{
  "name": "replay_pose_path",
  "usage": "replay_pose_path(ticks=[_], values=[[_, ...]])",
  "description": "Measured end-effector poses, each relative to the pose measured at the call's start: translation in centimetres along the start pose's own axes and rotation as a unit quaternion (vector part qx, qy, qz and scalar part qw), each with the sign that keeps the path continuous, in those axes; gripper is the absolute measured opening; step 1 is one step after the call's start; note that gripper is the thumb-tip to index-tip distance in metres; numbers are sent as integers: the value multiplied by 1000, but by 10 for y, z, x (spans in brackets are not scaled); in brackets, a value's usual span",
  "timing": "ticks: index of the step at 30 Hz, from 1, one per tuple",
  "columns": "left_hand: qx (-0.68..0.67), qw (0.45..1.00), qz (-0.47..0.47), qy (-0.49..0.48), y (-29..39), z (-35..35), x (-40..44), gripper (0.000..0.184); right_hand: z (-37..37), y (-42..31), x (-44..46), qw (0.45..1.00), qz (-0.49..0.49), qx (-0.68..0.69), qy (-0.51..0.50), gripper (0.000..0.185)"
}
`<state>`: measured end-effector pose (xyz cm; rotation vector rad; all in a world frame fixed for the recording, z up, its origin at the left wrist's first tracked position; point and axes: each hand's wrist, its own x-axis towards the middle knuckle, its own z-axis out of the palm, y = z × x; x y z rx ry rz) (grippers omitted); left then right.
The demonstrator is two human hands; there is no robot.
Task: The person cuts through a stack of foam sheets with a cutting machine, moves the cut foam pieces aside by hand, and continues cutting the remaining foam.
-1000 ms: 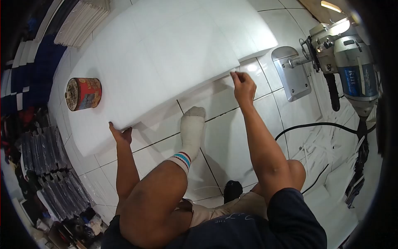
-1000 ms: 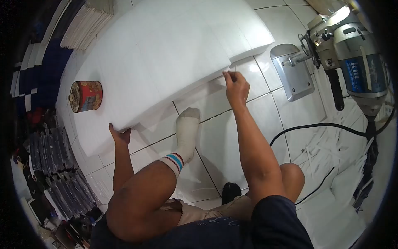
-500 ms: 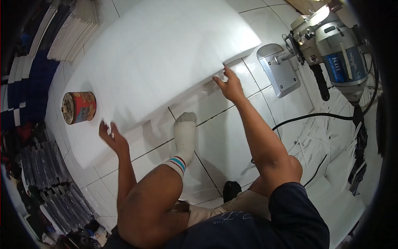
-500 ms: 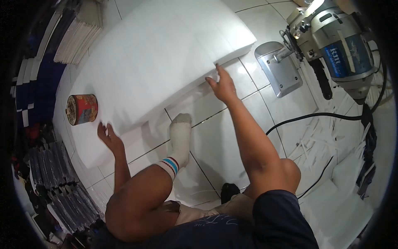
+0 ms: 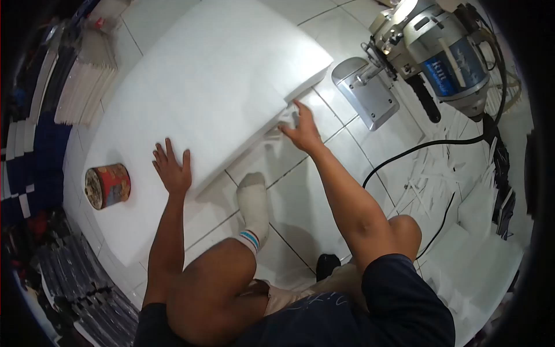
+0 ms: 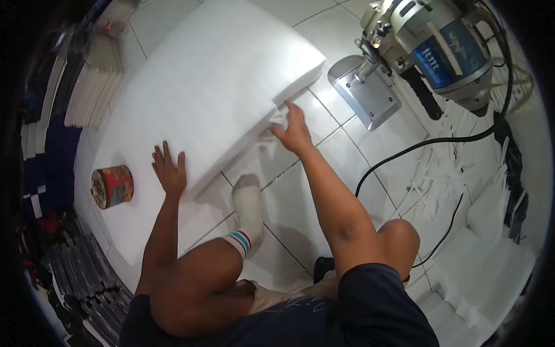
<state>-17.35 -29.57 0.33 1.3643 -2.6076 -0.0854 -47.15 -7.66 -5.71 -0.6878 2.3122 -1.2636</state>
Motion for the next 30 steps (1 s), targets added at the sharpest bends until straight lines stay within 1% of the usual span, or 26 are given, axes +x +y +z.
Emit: replay_pose_path(ticks=[1,2,3,4,5,7,8,10,11,12,13,14,16,17,19,21,22,23,25,26,27,28,29,30], values=[[-5,1000,-2,9,-1,-1,3,72,5,5,17,993,-114,7,-24,75],[-11,1000,4,24,0,-2,7,72,6,-3,22,996,-59,-8,-64,83],[-9,1000,-1,14,1,-4,5,71,8,-9,20,997,-4,40,-67,72],[-8,1000,-8,1,1,-5,4,71,10,-13,14,999,-13,4,-37,63],[-14,1000,-4,10,4,-3,11,71,12,-11,14,999,-20,-31,-6,54],[-13,1000,7,19,4,-2,10,70,3,-1,1,995,0,9,-95,39],[-11,1000,2,16,3,-1,11,70,-8,3,-1,996,-3,2,-94,39],[-16,1000,-3,13,4,-1,11,70,-39,12,-1,983,-70,-67,-159,38],[-15,1000,-7,8,4,-3,11,71,-65,3,-1,980,-75,-85,-165,36],[-18,1000,-15,11,4,-5,12,71,-95,-10,-5,981,-84,-101,-144,27],[-13,1000,-20,1,6,-7,13,71,-128,-26,-9,975,-120,-143,-118,18],[-8,1000,-25,-9,7,-8,13,72,-156,-27,-13,976,-167,-126,-59,15],[-5,1000,-28,-5,4,-4,12,72,-214,-53,-26,946,-239,-211,62,13],[1,1000,-21,-3,2,-3,13,72,-239,-54,-32,931,-249,-249,100,13],[-12,1000,-16,9,-1,-7,13,73,-274,-60,-43,875,-240,-381,174,27],[-23,1000,-10,10,0,-4,13,74,-286,-66,-45,864,-198,-409,216,48],[-26,1000,-12,6,-2,-1,14,74,-290,-61,-41,871,-161,-416,206,63],[-27,999,-20,5,-2,0,16,74,-301,-47,-36,870,-167,-418,200,63],[-24,1000,-10,-3,-3,-3,15,74,-309,-24,-12,859,-78,-483,151,68],[-21,1000,-9,0,-2,-7,14,74,-308,-49,1,858,11,-500,116,73],[-15,1000,-8,-17,-2,-11,17,74,-300,-94,16,880,166,-437,82,74],[-19,999,-17,-25,-2,-13,19,75,-305,-79,21,825,114,-547,82,75],[-24,999,-19,-36,-3,-14,19,75,-315,-40,21,803,-2,-581,130,72],[-22,998,-20,-64,-7,-11,19,78,-319,-20,26,809,-10,-569,149,70]])
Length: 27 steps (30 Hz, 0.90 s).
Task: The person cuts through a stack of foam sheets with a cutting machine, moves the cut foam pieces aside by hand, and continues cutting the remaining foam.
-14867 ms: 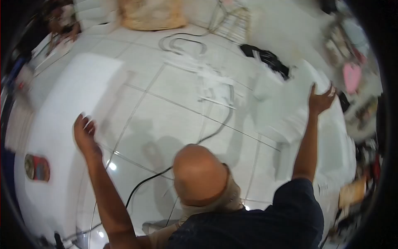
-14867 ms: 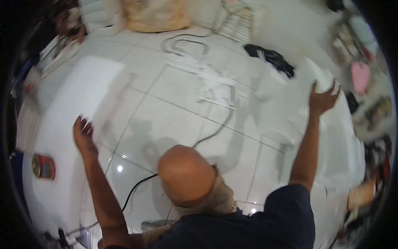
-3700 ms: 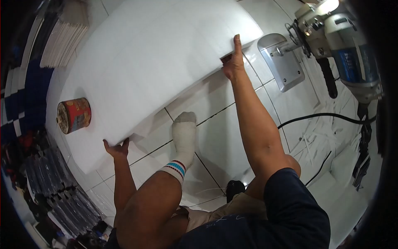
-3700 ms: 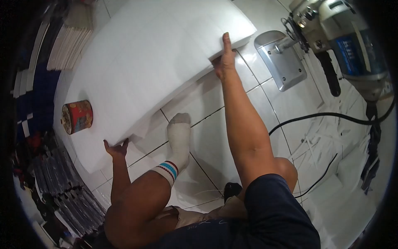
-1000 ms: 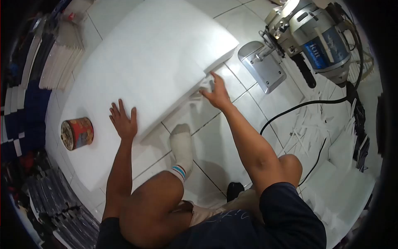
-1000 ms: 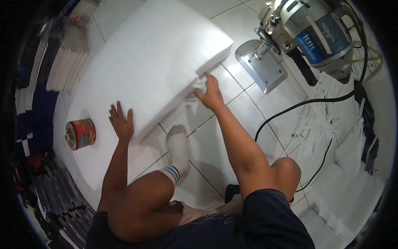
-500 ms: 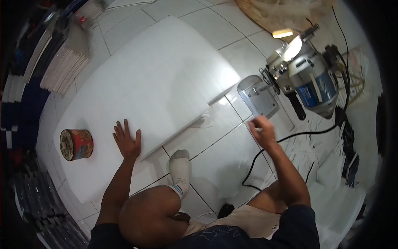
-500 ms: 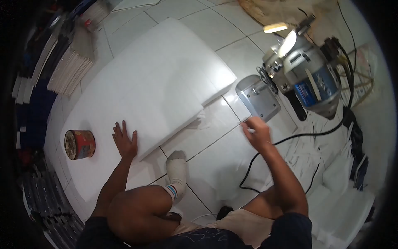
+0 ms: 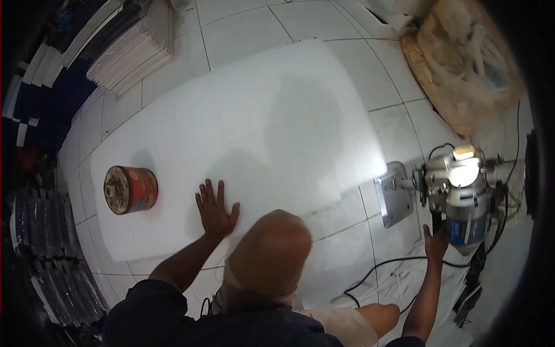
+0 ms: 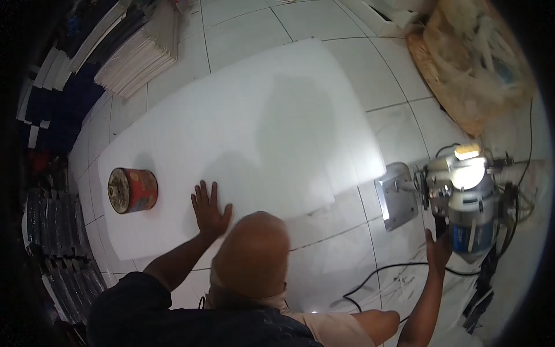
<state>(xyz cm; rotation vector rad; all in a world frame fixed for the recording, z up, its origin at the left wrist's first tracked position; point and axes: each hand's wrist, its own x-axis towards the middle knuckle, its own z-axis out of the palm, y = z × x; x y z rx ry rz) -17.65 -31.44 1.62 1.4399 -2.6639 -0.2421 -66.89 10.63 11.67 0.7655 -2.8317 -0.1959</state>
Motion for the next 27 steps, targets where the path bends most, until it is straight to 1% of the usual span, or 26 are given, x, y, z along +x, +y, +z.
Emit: replay_pose_path(ticks=[1,3,4,5,6,7,9,10,11,12,13,14,15,17,19,20,21,23,24,25,26,27], values=[[-14,1000,0,-7,0,-2,1,79,12,6,3,1000,8,12,19,68],[-21,1000,5,-4,0,-1,1,79,30,17,4,979,34,202,-21,62],[-24,1000,12,-13,1,-2,4,79,26,15,9,979,49,193,-32,57],[-16,999,-2,-31,1,-4,5,81,23,19,13,980,60,186,-39,57],[-7,999,-15,-48,2,-6,5,82,21,25,19,972,31,207,-103,54],[-8,998,-3,-57,2,-4,5,82,21,35,25,959,3,229,-166,50],[23,998,-18,-49,-1,5,5,81,53,67,26,968,-64,146,-194,42],[39,998,-24,-47,-1,9,5,80,80,86,17,975,-88,158,-132,37],[42,997,7,-63,-4,20,2,80,107,102,8,976,-113,149,-113,38],[97,995,8,5,-9,37,1,74,82,85,18,941,-5,136,-308,41],[148,986,12,74,-14,42,2,68,119,102,-3,977,-75,163,-114,39],[144,986,9,85,-16,41,-2,68,83,75,1,978,-30,163,-128,53],[123,990,5,72,-16,39,-6,68,37,40,28,917,129,113,-360,54],[99,993,-19,56,-12,33,-16,67,74,66,5,964,58,149,-212,53],[89,994,-37,40,-10,34,-22,66,57,59,7,926,45,311,-211,52],[83,995,-47,33,-8,35,-22,66,74,61,1,942,-26,323,-84,47],[78,995,-54,26,-5,35,-23,65,91,64,-5,940,-97,325,42,42],[70,995,-71,12,0,38,-23,64,90,61,-4,966,-133,214,62,53],[67,995,-78,6,1,39,-23,64,81,56,-2,951,-184,187,160,63],[66,994,-86,1,3,37,-22,64,84,52,1,894,-131,429,16,69],[64,994,-90,-5,6,38,-20,63,83,58,-2,944,-171,265,97,67],[63,993,-96,-10,6,37,-21,63,82,62,-3,959,-207,90,172,65]])
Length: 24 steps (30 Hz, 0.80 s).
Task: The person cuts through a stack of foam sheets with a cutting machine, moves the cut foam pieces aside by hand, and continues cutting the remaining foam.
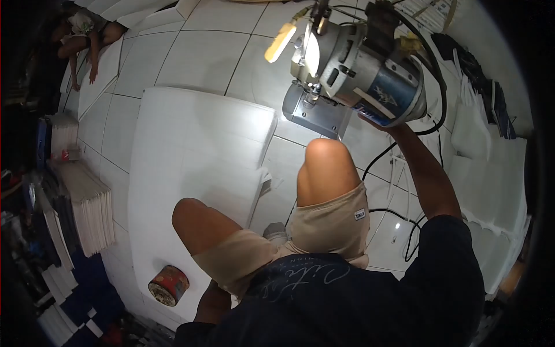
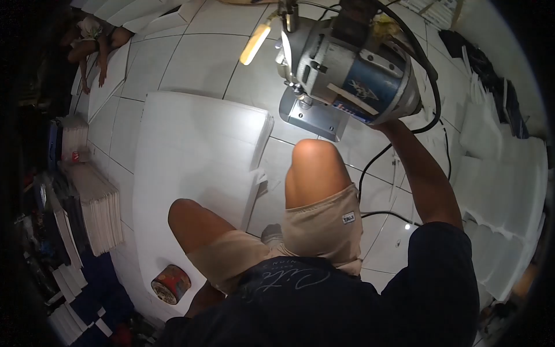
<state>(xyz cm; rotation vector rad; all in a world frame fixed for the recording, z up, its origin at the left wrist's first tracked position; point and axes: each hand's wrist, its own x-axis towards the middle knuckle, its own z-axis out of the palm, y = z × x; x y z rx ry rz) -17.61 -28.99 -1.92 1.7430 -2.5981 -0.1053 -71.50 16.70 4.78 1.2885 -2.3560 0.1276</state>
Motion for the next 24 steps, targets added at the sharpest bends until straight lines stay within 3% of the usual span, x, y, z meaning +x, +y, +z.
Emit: replay_pose_path(ticks=[1,3,5,7,8,12,15,24], values=[[2,1000,1,-5,1,1,0,63,0,0,-1,1000,3,6,-1,65],[6,1000,-8,-13,4,-1,1,62,5,3,-4,958,98,267,-38,67],[8,1000,-7,-22,5,-2,5,61,7,3,-6,839,188,506,-68,69],[13,999,-7,-31,0,-4,6,60,-4,2,-8,668,238,693,-132,75],[13,999,-5,-35,-1,-4,8,60,-7,2,-2,683,233,679,-139,74],[17,999,0,-44,-3,-8,15,58,-9,0,-6,826,207,510,-122,69],[17,999,3,-48,-5,-11,17,57,-6,-1,-8,893,196,388,-120,66],[4,998,36,-50,-23,-15,12,54,-3,8,-18,954,167,196,-152,57]])
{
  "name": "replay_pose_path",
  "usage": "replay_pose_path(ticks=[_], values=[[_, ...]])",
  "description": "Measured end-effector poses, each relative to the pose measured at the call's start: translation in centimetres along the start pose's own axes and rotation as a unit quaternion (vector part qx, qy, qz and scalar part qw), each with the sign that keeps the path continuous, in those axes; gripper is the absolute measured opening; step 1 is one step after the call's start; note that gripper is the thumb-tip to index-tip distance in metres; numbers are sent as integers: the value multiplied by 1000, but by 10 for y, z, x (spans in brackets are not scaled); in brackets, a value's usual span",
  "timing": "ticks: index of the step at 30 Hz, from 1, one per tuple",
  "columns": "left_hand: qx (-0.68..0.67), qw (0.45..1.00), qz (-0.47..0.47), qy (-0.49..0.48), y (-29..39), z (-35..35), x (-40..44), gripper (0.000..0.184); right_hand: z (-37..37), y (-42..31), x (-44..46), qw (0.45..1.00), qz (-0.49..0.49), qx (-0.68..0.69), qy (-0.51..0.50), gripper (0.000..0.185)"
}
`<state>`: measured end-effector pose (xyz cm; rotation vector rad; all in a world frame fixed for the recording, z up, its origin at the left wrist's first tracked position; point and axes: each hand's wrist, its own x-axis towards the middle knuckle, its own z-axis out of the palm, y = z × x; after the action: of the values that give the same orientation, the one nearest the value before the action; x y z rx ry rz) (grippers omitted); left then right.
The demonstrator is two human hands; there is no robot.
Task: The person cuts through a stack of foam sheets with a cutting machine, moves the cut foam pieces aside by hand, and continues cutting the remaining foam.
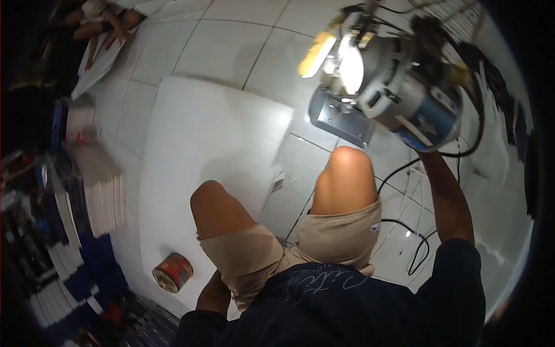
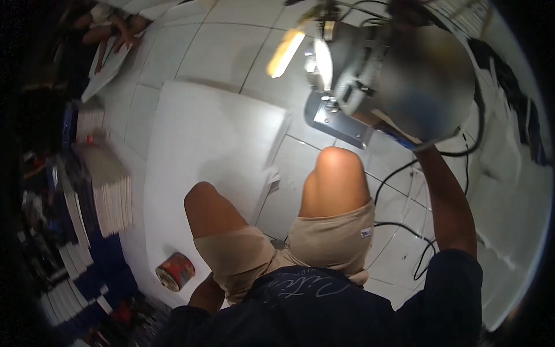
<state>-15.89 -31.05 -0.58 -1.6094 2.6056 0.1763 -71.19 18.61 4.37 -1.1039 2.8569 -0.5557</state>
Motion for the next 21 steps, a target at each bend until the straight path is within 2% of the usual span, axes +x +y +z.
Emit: replay_pose_path(ticks=[7,9,10,12,13,14,16,17,18,19,20,21], values=[[-17,1000,19,-7,-14,-4,-9,52,-12,1,25,993,-72,-99,0,50],[-31,999,19,-16,-13,-3,-12,51,-34,-22,30,994,-32,-53,-87,63],[-39,999,23,-21,-13,-3,-11,51,-37,-31,31,994,-38,-57,-82,63],[-56,997,36,-33,-14,-2,-8,50,-42,-49,34,985,122,66,-105,60],[-68,996,50,-40,-17,-3,-2,50,-60,-81,41,994,74,31,-76,61],[-79,993,65,-50,-20,-7,7,50,-57,-75,40,994,80,25,-67,61],[-122,983,117,-66,-37,-26,38,49,-42,-49,30,984,86,-66,-139,65],[-137,979,140,-54,-44,-38,59,49,-34,-42,26,982,102,-107,-115,68],[-154,968,197,-31,-49,-50,87,36,-31,-34,24,981,108,-112,-115,68],[-159,977,144,1,-40,-68,113,31,-28,-28,24,976,72,-173,-112,67],[-127,972,180,85,-34,-76,147,30,-27,-28,26,966,32,-231,-110,67],[-139,957,218,132,-9,-97,183,30,-29,-36,30,965,32,-234,-110,67]])
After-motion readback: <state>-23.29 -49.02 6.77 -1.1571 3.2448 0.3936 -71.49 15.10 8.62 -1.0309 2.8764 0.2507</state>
